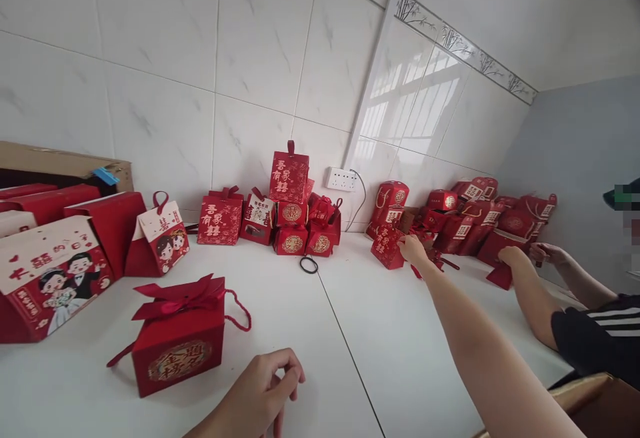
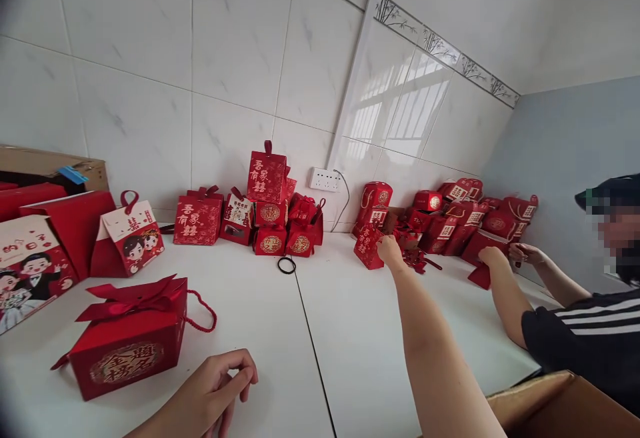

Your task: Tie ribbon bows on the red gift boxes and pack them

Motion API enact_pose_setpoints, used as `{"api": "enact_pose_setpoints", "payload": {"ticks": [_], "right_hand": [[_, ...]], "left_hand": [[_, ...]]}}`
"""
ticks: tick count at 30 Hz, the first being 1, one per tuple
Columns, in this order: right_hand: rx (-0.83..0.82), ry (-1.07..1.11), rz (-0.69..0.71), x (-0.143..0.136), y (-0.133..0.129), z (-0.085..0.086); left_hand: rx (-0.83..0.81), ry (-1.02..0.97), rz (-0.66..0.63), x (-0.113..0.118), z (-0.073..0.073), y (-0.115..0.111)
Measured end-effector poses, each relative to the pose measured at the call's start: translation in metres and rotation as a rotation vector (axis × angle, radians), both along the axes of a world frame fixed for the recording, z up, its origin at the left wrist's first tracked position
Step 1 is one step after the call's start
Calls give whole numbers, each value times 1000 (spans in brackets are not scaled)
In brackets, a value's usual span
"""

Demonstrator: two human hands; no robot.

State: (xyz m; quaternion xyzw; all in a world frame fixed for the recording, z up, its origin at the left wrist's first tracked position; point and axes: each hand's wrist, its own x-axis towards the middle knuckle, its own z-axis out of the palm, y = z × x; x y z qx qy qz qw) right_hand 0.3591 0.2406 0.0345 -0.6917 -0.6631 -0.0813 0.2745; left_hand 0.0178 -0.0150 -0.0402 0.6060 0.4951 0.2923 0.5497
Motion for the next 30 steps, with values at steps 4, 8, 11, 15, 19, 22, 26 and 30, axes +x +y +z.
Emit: {"api": "enact_pose_setpoints", "payload": {"ticks": [4, 8, 11, 15, 19, 22, 26, 30], "right_hand": [[-25, 40, -114, -6, -8, -4], [36, 96, -113, -16, -25, -1], [96, 118, -17, -26, -44, 3], [157, 96, 226, -49, -80, 5], [172, 90, 457, -84, -124, 4], [242, 45, 691, -110, -151, 7], [296, -251, 790, -143, -172, 13], [202, -554, 741, -177, -180, 13]], "left_hand": [[6, 2, -17, -2, -1, 1], [34, 2, -1, -3, 0, 0], [46, -4, -15, -3, 1, 0], [74, -6, 12, -1, 1, -2], [270, -16, 243, -1, 2, 0], [536, -27, 459, -7, 3, 6], [845, 61, 532, -17, 2, 10], [1336, 215, 302, -12, 7, -1]]}}
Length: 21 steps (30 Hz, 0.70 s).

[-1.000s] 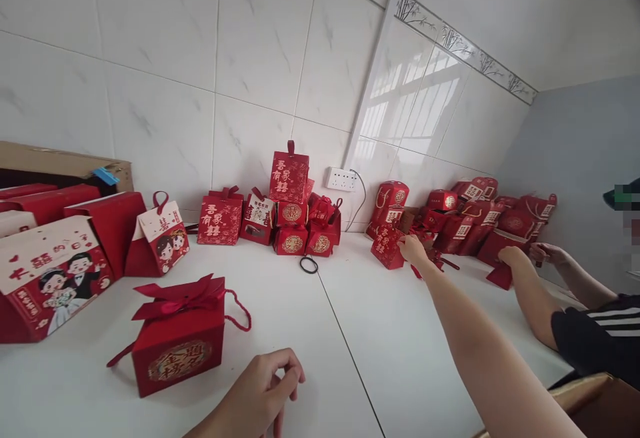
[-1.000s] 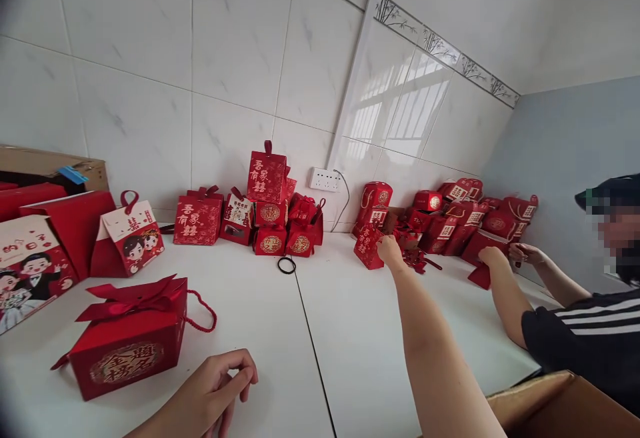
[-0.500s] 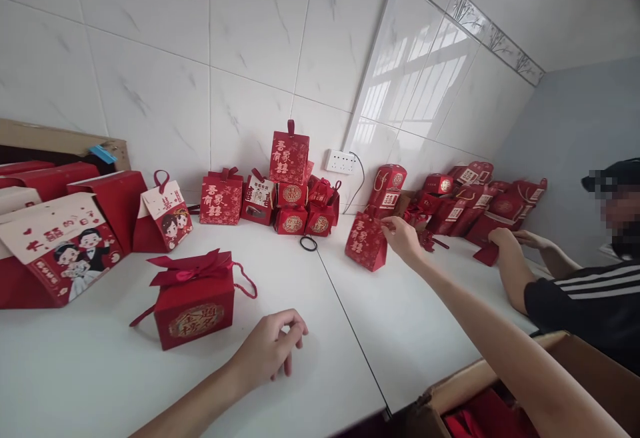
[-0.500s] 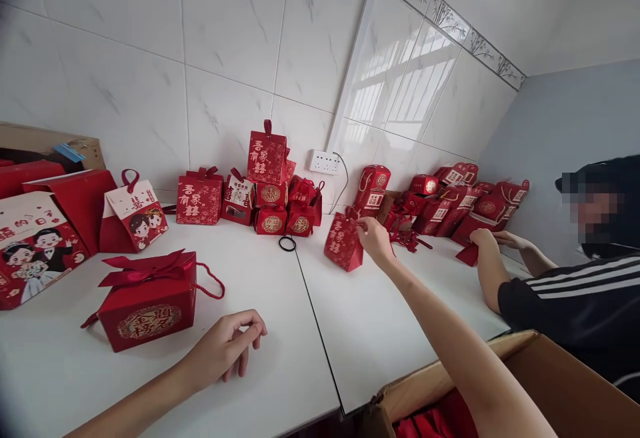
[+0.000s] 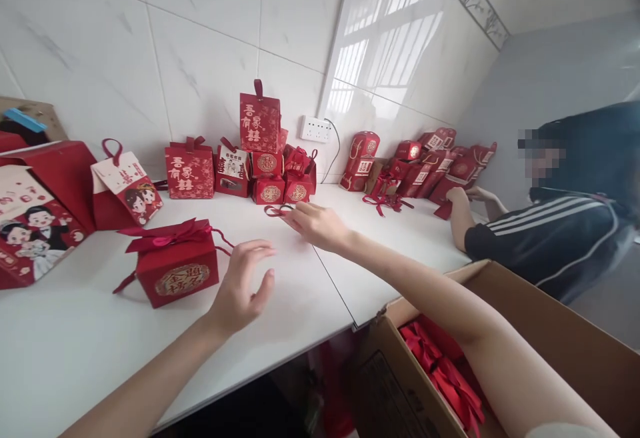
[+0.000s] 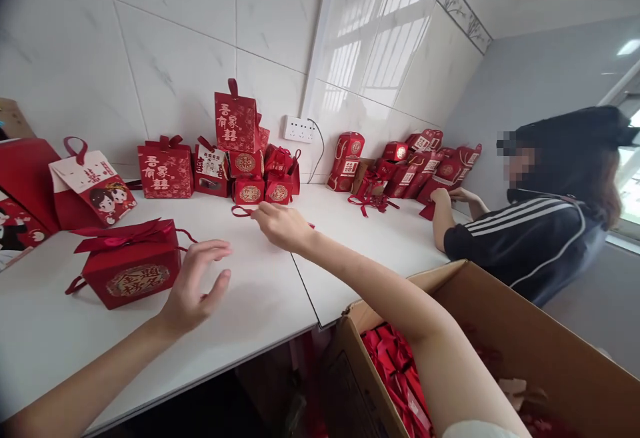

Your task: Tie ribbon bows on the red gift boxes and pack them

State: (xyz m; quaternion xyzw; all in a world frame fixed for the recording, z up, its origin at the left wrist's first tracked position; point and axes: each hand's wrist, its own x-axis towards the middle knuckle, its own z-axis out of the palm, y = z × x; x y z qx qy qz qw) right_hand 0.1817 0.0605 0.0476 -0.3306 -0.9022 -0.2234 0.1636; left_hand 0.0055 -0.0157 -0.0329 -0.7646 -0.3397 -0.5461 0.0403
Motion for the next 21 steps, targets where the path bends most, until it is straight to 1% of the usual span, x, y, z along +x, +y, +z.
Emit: {"api": "enact_pose_setpoints", "payload": {"ticks": [3, 5, 6, 9, 11, 17, 21], "right_hand": [[-45, -179, -32, -25, -6, 0], [-71, -268, -29, -38, -11, 1], [-76, -305, -20, -43, -14, 1], [-70, -384, -1, -54, -23, 0], [-55, -415, 6, -57, -28, -3], [12, -415, 82, -72, -38, -14], [21, -394, 145, -88, -47, -17]], "left_hand": [[235, 273, -100, 21, 9, -13], [309, 384, -120, 40, 15, -21], [317, 405, -107, 50, 17, -25], [296, 371, -41, 74, 22, -34], [287, 336, -39, 84, 26, -40], [337, 305, -158, 103, 46, -55], [308, 311, -212, 116, 61, -64]]}}
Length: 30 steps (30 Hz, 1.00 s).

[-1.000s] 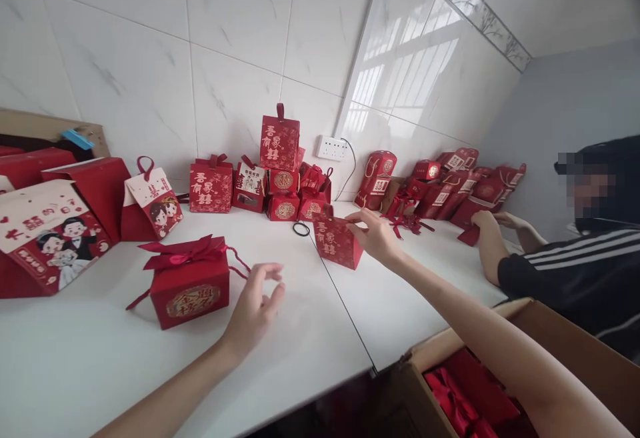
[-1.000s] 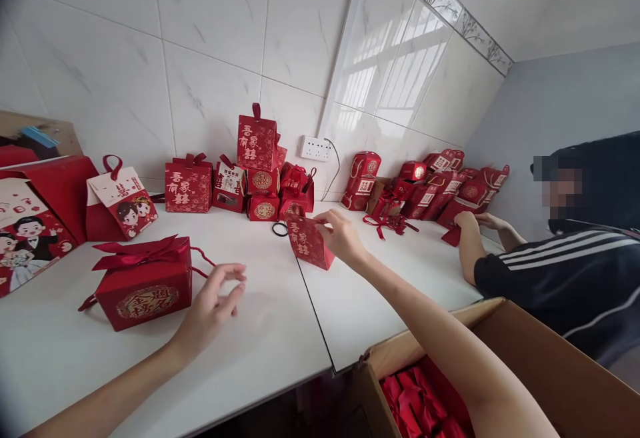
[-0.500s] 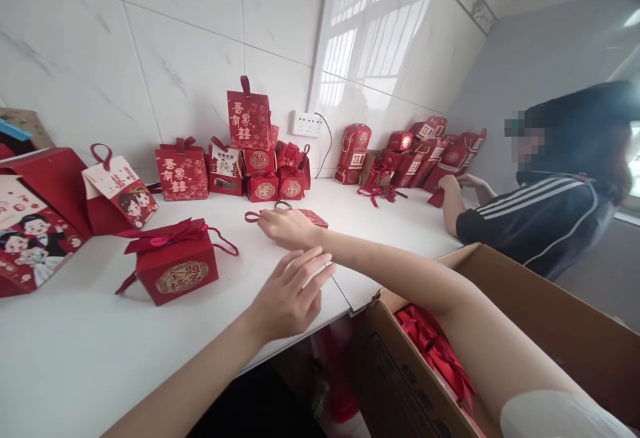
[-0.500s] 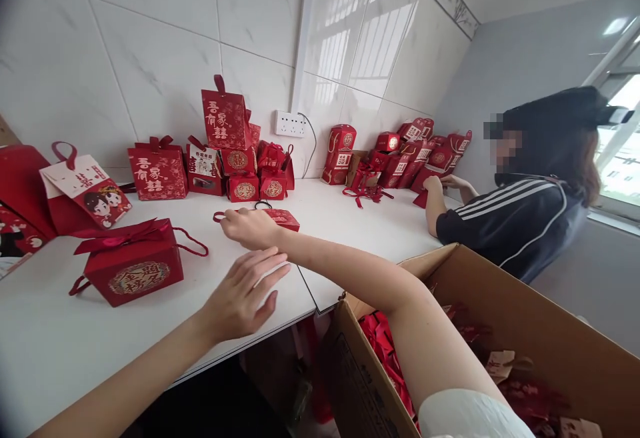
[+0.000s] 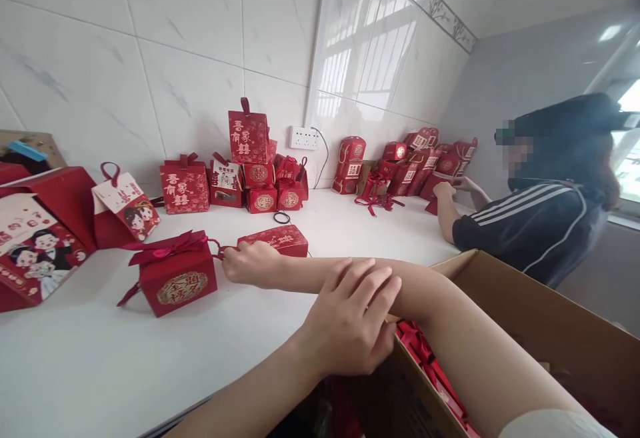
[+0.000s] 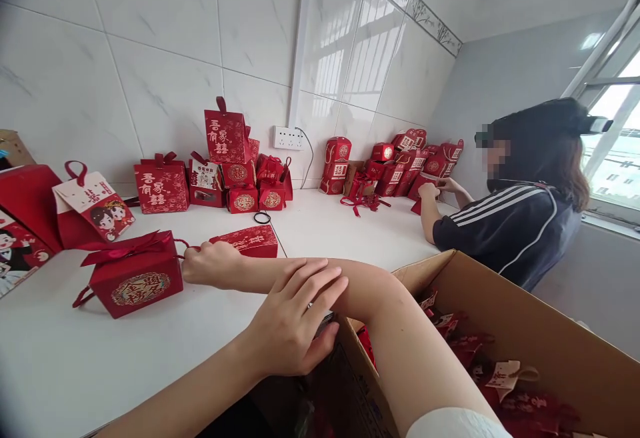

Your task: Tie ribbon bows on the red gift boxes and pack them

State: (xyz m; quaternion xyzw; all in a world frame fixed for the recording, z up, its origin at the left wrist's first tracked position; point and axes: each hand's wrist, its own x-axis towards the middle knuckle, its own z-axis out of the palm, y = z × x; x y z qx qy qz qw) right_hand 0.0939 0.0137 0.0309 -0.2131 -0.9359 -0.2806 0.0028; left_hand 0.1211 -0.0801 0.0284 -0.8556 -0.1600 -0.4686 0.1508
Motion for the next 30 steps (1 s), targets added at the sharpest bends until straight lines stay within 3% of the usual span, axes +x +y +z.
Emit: {"api": "enact_pose_setpoints", "payload": {"ticks": [3, 7, 13, 18, 24, 30], "right_hand": [[-35, -15, 66, -10, -6, 1], [-62, -60, 139, -18, -17, 13], [-68, -26, 108, -25, -50, 39], [-54, 94, 205, -28, -73, 46], [-80, 157, 228, -28, -94, 54], [-12, 127, 210, -27, -99, 57]], "left_hand": [[-34, 15, -11, 6, 10, -12], [-7, 12, 103, 10, 11, -38], [-53, -206, 252, 20, -16, -75], [-220, -290, 346, 13, -38, -96], [-496, -279, 453, 1, -29, -110], [-485, -221, 410, 4, -26, -110]]}}
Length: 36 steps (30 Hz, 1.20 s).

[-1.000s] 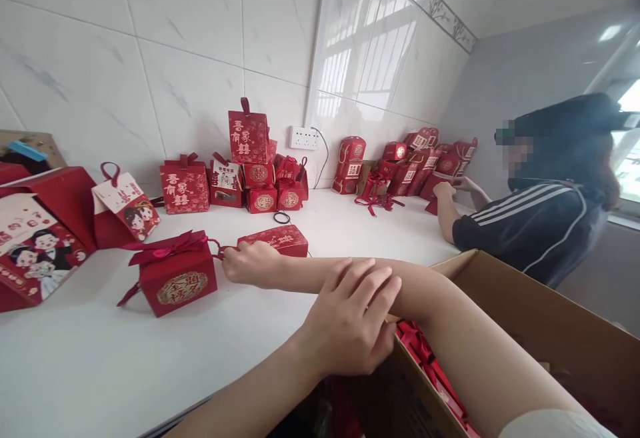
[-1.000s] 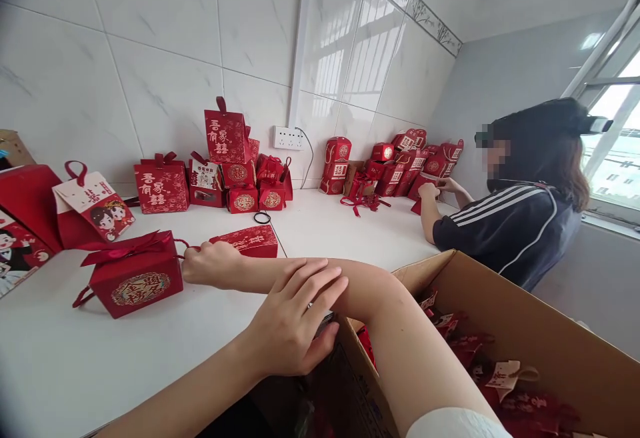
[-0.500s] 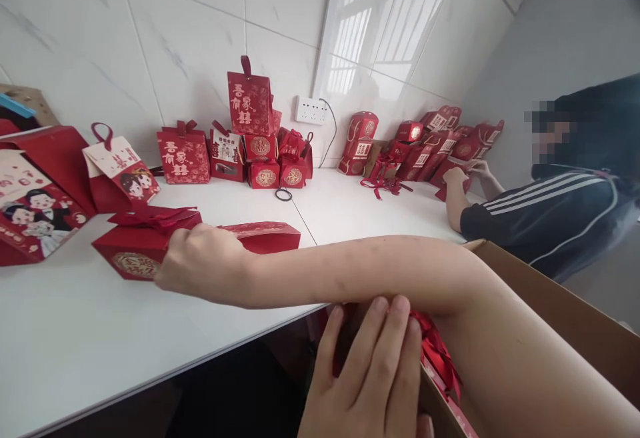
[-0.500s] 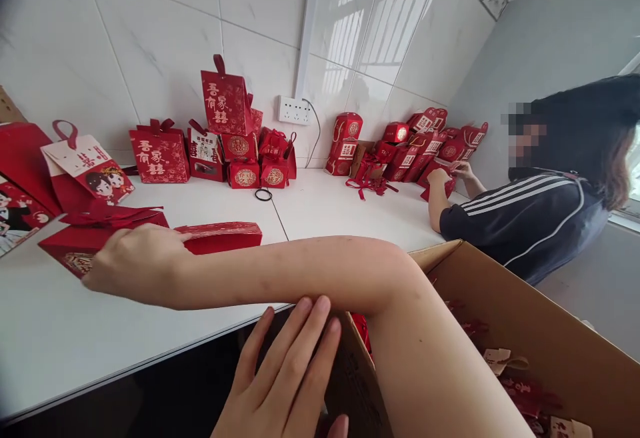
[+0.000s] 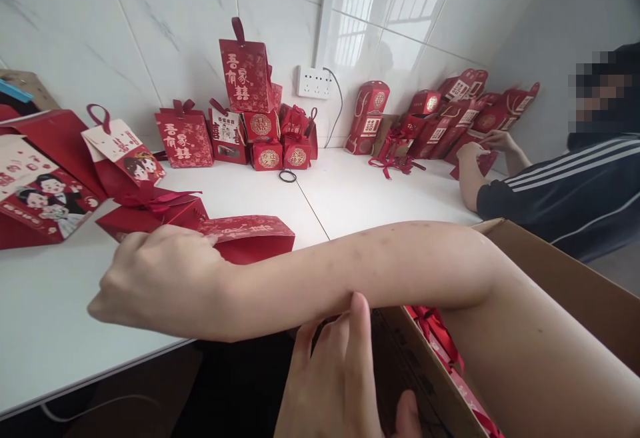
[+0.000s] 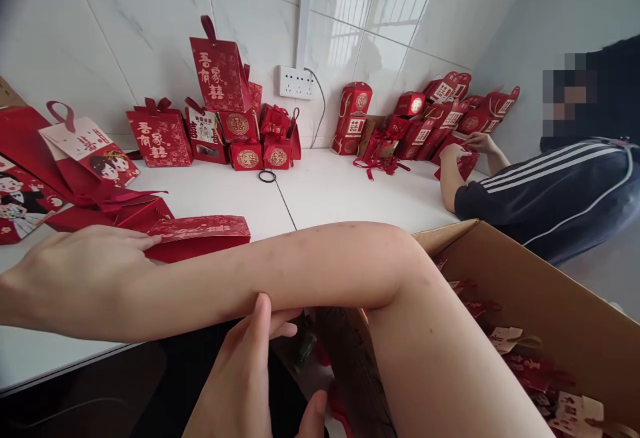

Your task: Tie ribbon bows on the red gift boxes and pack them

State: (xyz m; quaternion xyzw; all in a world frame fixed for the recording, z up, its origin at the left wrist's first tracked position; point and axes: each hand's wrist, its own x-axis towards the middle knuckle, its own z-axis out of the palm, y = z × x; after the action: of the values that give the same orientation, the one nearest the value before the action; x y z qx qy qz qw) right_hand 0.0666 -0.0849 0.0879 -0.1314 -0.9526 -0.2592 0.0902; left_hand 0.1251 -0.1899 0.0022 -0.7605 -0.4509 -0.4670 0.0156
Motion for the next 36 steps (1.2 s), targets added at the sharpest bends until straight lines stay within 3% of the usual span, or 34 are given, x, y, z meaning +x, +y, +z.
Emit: {"api": "enact_pose_setpoints", "payload": {"ticks": [5, 17, 26, 30, 34, 36], "right_hand": [[-68, 20, 25, 1, 3, -2], [-194, -47, -34, 4, -3, 9], [-108, 78, -32, -1, 1, -5], [-125, 139, -46, 0, 3, -4], [-147, 122, -17, 1, 5, -3], [-159, 132, -31, 0, 4, 0]], "left_hand": [[80, 38, -18, 3, 2, 4], [-92, 45, 52, -5, 12, -3], [-63, -31, 34, -2, 13, -2], [-128, -114, -93, 1, 10, -6], [-496, -412, -442, 7, -1, 0], [-649, -517, -553, 11, -8, 13]]}}
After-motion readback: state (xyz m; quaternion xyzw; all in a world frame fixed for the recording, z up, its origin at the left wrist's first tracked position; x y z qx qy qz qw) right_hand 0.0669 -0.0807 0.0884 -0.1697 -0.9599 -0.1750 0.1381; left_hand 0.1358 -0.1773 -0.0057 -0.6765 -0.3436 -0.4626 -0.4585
